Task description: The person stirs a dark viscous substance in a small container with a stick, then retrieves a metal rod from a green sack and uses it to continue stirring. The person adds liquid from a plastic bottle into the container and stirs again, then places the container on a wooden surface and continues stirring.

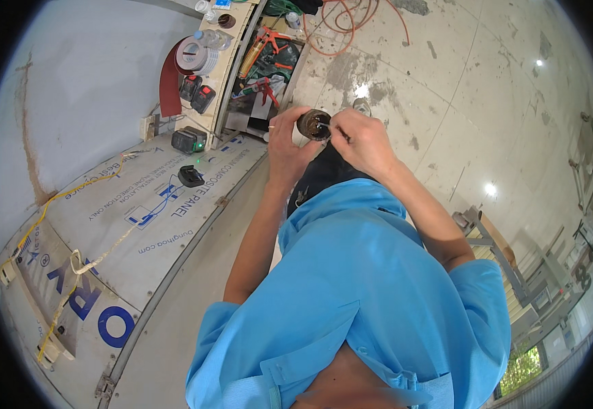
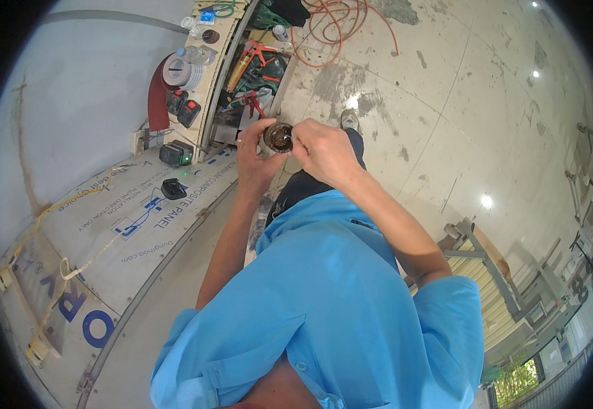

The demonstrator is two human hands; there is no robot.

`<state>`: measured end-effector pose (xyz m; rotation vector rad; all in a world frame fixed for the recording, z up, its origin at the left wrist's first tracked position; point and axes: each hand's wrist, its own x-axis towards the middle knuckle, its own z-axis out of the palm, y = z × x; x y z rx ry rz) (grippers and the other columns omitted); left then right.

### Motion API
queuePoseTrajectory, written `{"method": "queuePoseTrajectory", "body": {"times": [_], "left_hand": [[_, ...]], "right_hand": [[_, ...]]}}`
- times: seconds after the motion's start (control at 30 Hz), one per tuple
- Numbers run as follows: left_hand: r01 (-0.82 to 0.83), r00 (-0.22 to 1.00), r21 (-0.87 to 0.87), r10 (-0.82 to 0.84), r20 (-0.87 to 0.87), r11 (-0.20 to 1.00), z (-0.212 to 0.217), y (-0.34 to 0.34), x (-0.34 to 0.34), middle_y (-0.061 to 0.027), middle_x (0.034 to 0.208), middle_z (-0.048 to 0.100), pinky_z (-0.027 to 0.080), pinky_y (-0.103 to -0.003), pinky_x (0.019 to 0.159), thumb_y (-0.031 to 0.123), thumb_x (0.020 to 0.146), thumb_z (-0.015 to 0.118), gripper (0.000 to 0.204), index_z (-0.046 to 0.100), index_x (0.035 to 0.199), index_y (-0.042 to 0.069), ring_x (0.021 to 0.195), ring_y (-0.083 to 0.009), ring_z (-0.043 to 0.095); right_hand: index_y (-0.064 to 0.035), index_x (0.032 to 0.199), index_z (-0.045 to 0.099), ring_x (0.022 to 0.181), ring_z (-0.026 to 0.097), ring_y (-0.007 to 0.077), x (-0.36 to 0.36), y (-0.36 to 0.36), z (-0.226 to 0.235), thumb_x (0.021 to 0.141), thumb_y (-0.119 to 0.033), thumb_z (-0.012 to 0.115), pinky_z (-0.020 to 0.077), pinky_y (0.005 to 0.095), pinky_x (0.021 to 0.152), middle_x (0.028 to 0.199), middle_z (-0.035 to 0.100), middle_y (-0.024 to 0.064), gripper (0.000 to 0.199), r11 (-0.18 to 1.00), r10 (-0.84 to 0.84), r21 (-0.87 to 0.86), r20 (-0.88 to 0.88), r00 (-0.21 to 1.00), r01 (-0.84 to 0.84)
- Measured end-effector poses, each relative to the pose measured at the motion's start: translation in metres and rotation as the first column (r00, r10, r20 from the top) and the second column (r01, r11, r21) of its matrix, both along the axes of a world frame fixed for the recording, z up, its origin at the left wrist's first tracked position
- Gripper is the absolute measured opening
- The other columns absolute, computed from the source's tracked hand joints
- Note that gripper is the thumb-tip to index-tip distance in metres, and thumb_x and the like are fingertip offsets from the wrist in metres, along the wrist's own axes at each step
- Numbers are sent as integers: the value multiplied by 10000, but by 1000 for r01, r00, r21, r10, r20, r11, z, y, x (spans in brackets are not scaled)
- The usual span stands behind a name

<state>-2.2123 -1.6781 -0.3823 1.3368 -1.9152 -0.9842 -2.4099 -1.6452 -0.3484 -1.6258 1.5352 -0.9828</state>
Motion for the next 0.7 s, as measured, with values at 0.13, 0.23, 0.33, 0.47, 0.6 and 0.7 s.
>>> {"method": "queuePoseTrajectory", "body": {"times": [0.13,0.23,0.33,0.47,0.6,0.7], "left_hand": [[-5,1000,45,6,-18,999,-1,-1,-1,-60,1267,713,483,-432,1058,89,713,901,636,681,1310,117,1207,-291,640],[-54,997,130,61,-44,990,1,0,-2,-64,1244,727,486,-445,1047,99,695,911,631,698,1288,121,1219,-302,627],[-60,997,171,67,-33,983,3,1,-1,-58,1237,729,491,-436,1046,74,682,910,643,702,1289,122,1226,-292,626],[-53,997,204,65,-48,978,4,1,-1,-53,1233,731,497,-427,1041,59,679,910,649,702,1290,119,1226,-285,627],[-37,997,235,52,-59,971,5,2,-2,-53,1224,734,497,-428,1041,67,681,911,646,707,1291,120,1215,-282,627],[6,997,235,11,-71,972,7,2,-4,-50,1212,737,493,-429,1045,77,692,909,633,710,1291,123,1206,-280,620]], "right_hand": [[-31,897,641,758,680,378,2,-4,0,850,-46,729,545,455,625,874,670,134,101,999,0,-38,16,1000,1],[-38,887,628,755,680,373,3,-6,-2,849,-50,724,548,458,623,862,656,127,104,991,9,-134,-106,994,-23],[-45,887,619,753,679,363,4,-5,-2,852,-58,717,552,465,628,858,636,124,106,988,114,-96,-96,989,-123],[-45,893,614,750,678,350,7,-4,-3,858,-71,710,558,477,642,866,621,122,106,989,6,-142,-176,984,-31],[-46,905,619,775,683,356,3,-5,-3,862,-81,708,564,481,663,865,623,118,105,977,155,-129,-117,981,-170],[-47,914,627,795,686,362,-4,-3,-3,859,-88,712,567,481,672,869,625,117,110,984,155,-71,-140,978,-166]]}}
